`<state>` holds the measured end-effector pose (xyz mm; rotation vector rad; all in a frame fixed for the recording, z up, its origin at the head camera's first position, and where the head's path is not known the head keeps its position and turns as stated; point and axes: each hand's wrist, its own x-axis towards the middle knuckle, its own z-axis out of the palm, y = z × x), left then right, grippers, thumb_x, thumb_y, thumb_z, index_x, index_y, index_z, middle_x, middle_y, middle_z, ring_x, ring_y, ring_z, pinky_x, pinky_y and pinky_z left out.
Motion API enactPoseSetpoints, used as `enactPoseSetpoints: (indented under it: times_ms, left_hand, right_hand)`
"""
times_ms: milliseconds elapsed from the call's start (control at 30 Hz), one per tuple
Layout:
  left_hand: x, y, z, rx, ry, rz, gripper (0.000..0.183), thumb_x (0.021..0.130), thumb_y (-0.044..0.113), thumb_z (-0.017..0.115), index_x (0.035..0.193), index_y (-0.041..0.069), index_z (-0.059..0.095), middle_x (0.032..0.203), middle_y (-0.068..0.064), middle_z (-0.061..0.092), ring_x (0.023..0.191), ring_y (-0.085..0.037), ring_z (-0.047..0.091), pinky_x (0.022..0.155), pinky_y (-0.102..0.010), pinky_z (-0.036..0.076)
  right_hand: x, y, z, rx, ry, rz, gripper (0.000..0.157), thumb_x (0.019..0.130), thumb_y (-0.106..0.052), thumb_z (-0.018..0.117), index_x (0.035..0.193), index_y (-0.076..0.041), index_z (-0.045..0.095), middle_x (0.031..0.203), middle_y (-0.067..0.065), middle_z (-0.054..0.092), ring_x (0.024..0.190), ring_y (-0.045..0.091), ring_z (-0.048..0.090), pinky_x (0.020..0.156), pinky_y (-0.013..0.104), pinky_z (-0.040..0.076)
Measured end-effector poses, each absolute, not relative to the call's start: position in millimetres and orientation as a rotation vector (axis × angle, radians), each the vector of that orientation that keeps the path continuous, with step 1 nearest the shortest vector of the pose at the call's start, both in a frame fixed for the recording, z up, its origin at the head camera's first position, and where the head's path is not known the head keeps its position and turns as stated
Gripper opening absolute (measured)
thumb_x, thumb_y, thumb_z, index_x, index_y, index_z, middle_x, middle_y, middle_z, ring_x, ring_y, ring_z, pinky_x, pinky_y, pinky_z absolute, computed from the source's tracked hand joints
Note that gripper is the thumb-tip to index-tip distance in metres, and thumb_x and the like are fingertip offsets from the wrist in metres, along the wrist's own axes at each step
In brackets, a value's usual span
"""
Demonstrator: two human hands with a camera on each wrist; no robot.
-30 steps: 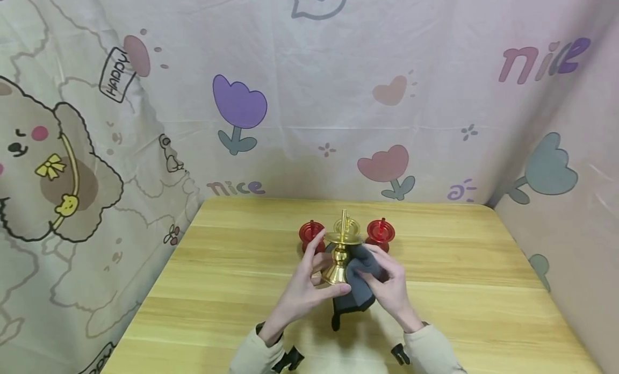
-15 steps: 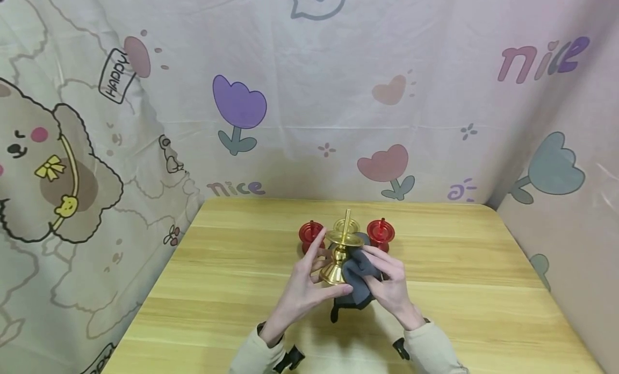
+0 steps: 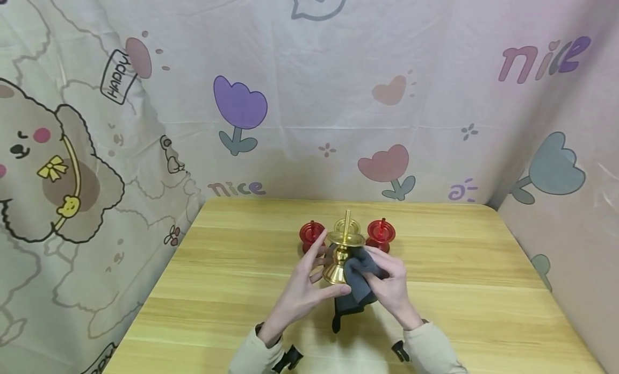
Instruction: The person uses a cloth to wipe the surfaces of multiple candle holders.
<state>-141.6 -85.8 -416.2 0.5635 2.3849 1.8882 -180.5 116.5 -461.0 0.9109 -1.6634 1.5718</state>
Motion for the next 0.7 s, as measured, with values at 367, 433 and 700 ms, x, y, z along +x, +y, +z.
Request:
enactPoseSetpoints:
  times_ms: [367,433,700]
  left_hand:
    - [-145.5,-90.0,-421.1,0.741,2.301,1.918,0.097,0.090,0.013,0.076,0.162,0.032,0.015,0.135,-0.020,0.060,0.134,-0.036,0.055,0.111,-0.054,0.044]
    - [-146.1,-89.4,-421.5,0.695,2.305,1.882,0.101,0.088,0.016,0.079,0.161,0.037,0.013,0.140,-0.017,0.056,0.135,-0.035,0.052,0.110,-0.058,0.044]
    - [-147.7,-89.0,-420.7,0.759,2.369,1.951,0.107,0.082,0.013,0.084,0.162,0.030,0.016,0.124,-0.017,0.058,0.118,-0.034,0.063,0.098,-0.047,0.057]
  right_hand:
    - [-177.2,117.3,-461.0,0.764,-1.719,1.777,0.036,0.071,0.028,0.069,0.102,0.010,0.073,0.114,-0.016,0.073,0.103,-0.001,0.068,0.085,0.013,0.054]
    - [-177.6,116.5,-462.9,0.760,-1.720,1.755,0.036,0.069,0.028,0.070,0.100,0.009,0.074,0.112,-0.013,0.074,0.101,-0.001,0.069,0.085,0.013,0.054]
    - [-178.7,112.3,-461.3,0.834,-1.669,1.623,0.038,0.068,0.025,0.072,0.100,0.004,0.077,0.110,0.002,0.076,0.103,0.004,0.070,0.088,0.015,0.054]
